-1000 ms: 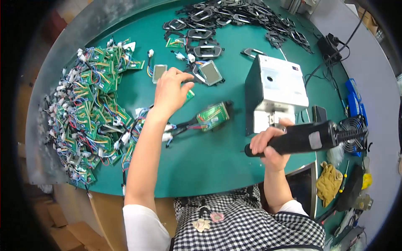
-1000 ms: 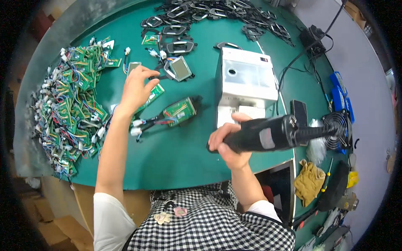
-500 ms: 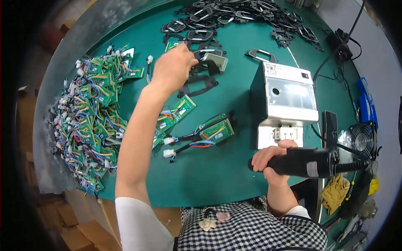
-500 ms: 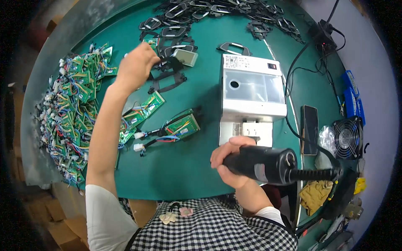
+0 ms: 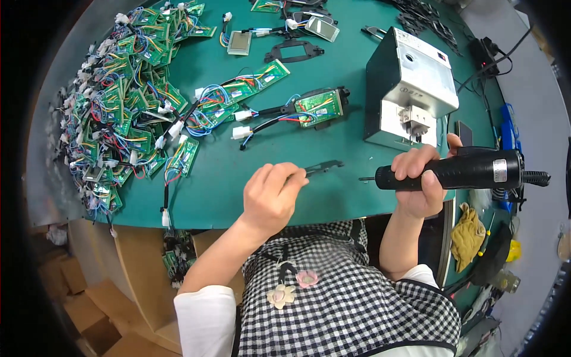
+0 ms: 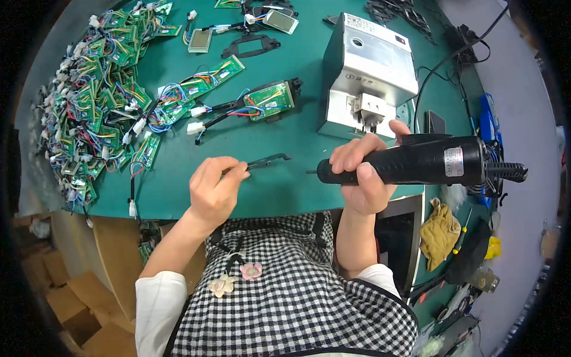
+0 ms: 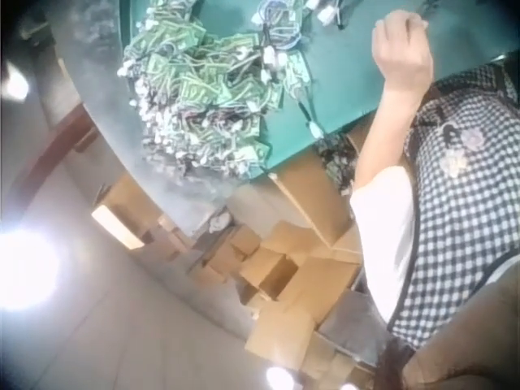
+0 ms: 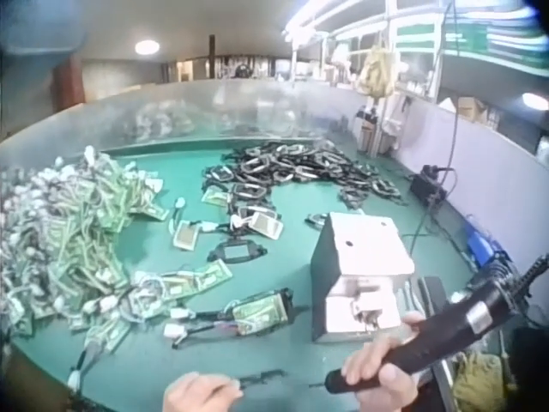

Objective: The person assembles electronic circuit boards into plastic housings by securing them with screws using an electric screwdriver.

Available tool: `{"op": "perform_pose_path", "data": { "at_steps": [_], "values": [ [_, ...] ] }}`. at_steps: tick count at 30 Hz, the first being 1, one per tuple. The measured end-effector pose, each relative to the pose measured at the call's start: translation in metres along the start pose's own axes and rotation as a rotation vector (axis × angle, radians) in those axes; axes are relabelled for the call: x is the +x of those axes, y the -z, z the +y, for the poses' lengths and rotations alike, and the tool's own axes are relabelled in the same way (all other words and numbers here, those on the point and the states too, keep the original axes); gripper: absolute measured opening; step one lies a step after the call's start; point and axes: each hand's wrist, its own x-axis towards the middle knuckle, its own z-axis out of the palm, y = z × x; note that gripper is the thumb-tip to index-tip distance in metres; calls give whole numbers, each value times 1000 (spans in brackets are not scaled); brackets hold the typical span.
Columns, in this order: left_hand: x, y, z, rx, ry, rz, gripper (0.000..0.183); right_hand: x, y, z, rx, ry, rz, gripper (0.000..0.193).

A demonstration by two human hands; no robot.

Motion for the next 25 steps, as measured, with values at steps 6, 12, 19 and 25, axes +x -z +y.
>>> {"op": "perform_pose_path", "data": {
  "at_steps": [6,12,19,25],
  "values": [
    [-41,-10,12,-6,8,-170,15,-20,-15,-4,-46,13,53,67],
    [-45,-4,11,-105,122,-283,24,-32,-38,5,-360,22,128,68],
    [-17,-8,5,75,195,-500,37,-32,-44,13,-454,20,165,67],
    [-17,9,2,-963,985,-60,27,-18,-30,5,-321,88,226,65]
  ]
}}
